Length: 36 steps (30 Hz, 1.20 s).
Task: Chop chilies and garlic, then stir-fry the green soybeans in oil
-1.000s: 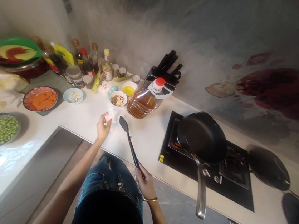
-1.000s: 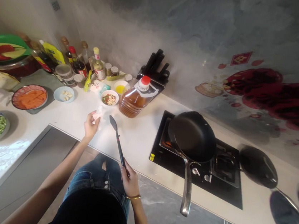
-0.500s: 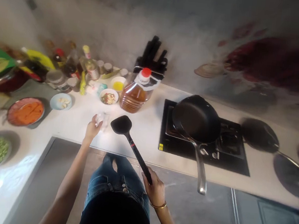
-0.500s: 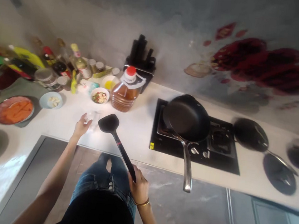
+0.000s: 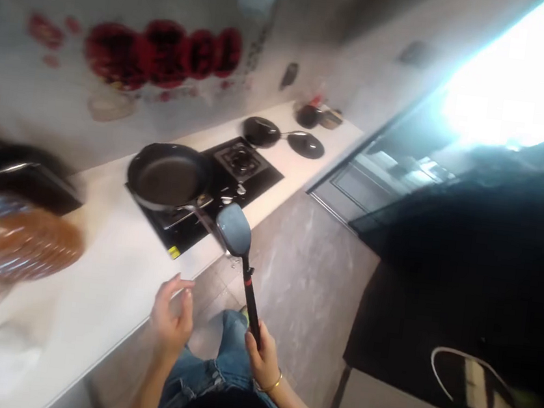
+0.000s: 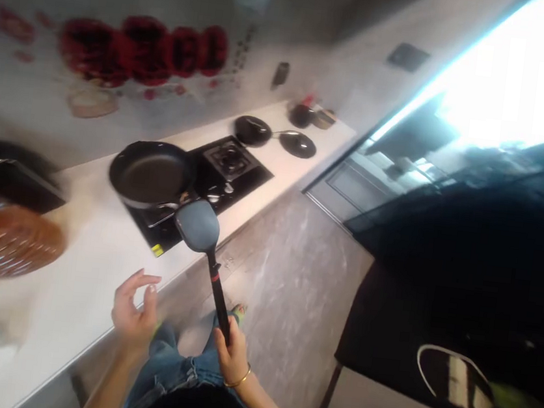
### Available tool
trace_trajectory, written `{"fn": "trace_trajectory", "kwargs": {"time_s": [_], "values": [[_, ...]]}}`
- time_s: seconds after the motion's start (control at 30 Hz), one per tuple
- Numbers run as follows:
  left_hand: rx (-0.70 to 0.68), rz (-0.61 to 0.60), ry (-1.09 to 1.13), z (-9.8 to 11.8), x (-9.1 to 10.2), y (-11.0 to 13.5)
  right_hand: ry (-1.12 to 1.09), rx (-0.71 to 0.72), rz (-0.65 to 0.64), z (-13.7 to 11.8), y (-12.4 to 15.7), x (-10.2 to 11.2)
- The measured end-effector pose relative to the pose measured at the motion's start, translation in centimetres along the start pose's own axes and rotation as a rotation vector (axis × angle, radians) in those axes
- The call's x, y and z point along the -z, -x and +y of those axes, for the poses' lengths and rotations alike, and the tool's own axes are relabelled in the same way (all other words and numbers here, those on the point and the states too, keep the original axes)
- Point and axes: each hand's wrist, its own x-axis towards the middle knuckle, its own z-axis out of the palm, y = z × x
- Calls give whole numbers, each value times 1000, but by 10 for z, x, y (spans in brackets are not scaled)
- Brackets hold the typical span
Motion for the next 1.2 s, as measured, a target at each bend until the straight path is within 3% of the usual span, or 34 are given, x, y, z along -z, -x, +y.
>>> {"fn": "trace_trajectory", "kwargs": {"time_s": [0.13, 0.27, 0.4, 0.57, 0.7, 0.77, 0.83, 0.9, 1.0, 1.1, 1.2], "values": [[-190, -148, 153, 52, -141, 7, -173, -120, 267, 40, -12, 86], [-59, -397, 208, 98, -278, 17, -391, -224, 450, 75, -36, 178], [55, -657, 256, 131, -387, 21, -555, -278, 605, 95, -63, 262], [93, -864, 182, 138, -490, 2, -668, -365, 725, 116, -112, 344], [163, -908, 140, 122, -577, -43, -656, -271, 815, 137, -185, 413], [189, -888, 132, 118, -634, -76, -657, -222, 874, 149, -233, 455], [174, -857, 128, 125, -703, -110, -681, -218, 963, 160, -284, 504], [125, -847, 149, 151, -781, -141, -721, -254, 1075, 169, -331, 555], [3, -912, 237, 220, -901, -169, -784, -296, 1185, 178, -386, 627], [-110, -1051, 377, 300, -1015, -174, -837, -311, 1256, 190, -424, 687], [-68, -1288, 523, 363, -1128, -161, -847, -334, 1358, 212, -456, 739]]}}
